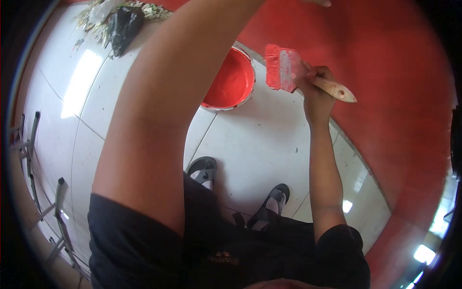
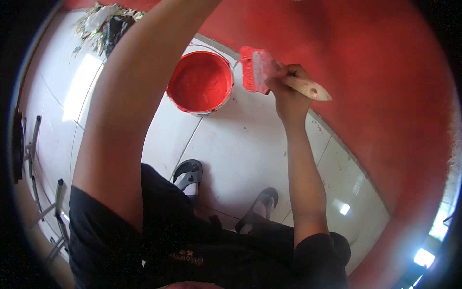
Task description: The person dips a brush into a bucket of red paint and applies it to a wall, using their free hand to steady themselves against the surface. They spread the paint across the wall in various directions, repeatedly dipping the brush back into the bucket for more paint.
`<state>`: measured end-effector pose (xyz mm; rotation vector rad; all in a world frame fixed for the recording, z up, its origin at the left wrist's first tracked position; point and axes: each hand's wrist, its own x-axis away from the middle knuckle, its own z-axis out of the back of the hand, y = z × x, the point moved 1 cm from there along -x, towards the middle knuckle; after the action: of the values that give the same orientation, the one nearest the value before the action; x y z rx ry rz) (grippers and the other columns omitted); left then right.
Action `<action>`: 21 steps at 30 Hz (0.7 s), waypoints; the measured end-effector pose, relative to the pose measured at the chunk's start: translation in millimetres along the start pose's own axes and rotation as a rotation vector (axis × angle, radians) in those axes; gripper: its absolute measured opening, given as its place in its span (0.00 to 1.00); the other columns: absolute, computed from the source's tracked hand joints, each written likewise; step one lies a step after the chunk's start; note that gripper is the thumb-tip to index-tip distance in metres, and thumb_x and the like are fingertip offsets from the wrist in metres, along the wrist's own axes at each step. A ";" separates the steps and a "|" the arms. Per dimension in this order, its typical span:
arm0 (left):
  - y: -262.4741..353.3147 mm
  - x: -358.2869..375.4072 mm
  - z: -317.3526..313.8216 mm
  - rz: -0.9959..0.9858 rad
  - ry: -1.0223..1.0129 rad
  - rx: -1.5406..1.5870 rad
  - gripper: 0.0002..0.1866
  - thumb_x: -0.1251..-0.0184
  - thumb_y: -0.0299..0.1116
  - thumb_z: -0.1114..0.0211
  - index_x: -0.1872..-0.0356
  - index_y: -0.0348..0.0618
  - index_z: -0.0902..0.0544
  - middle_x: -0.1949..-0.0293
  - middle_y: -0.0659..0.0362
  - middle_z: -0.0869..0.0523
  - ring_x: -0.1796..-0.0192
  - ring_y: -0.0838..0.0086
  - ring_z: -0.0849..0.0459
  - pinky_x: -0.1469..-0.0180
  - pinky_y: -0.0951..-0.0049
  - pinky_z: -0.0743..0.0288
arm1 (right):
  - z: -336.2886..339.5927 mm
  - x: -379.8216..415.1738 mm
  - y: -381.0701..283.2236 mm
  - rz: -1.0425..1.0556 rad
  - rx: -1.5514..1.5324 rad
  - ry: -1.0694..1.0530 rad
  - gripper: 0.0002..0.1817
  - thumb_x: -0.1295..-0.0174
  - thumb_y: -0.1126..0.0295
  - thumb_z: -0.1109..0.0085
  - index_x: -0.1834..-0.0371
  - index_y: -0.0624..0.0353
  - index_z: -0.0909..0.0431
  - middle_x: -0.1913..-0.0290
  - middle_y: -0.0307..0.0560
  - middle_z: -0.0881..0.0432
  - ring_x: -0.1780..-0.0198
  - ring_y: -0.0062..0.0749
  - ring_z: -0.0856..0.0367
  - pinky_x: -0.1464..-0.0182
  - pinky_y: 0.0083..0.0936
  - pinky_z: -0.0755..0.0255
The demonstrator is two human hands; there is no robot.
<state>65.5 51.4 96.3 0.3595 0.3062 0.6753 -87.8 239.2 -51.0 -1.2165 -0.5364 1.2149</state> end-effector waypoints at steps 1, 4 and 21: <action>-7.1 -0.5 -1.1 0.011 0.019 -0.004 0.51 0.19 0.57 0.48 0.17 0.61 0.78 0.25 0.31 0.91 0.22 0.21 0.78 0.23 0.28 0.52 | -9.8 -3.7 -7.1 0.031 0.032 -0.093 0.10 0.47 0.74 0.27 0.75 0.69 0.19 0.61 0.45 0.17 0.59 0.31 0.16 0.56 0.25 0.24; -12.0 16.2 -7.9 -0.049 0.157 -0.185 0.48 0.25 0.30 0.41 0.14 0.73 0.61 0.19 0.38 0.82 0.18 0.27 0.68 0.22 0.32 0.45 | -50.7 -14.3 -21.6 0.201 0.082 -0.255 0.09 0.47 0.74 0.26 0.74 0.67 0.18 0.66 0.46 0.16 0.65 0.31 0.16 0.61 0.27 0.23; -30.9 25.1 5.7 -0.112 0.291 -0.268 0.46 0.36 0.25 0.34 0.17 0.62 0.43 0.15 0.43 0.58 0.18 0.42 0.41 0.29 0.46 0.25 | -133.7 0.9 -24.1 0.034 0.134 -0.276 0.10 0.38 0.72 0.28 0.73 0.60 0.20 0.74 0.49 0.14 0.71 0.36 0.14 0.65 0.33 0.20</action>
<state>103.3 44.2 84.6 -0.0132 0.5027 0.6484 36.0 188.0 -73.6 -0.9544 -0.6278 1.4355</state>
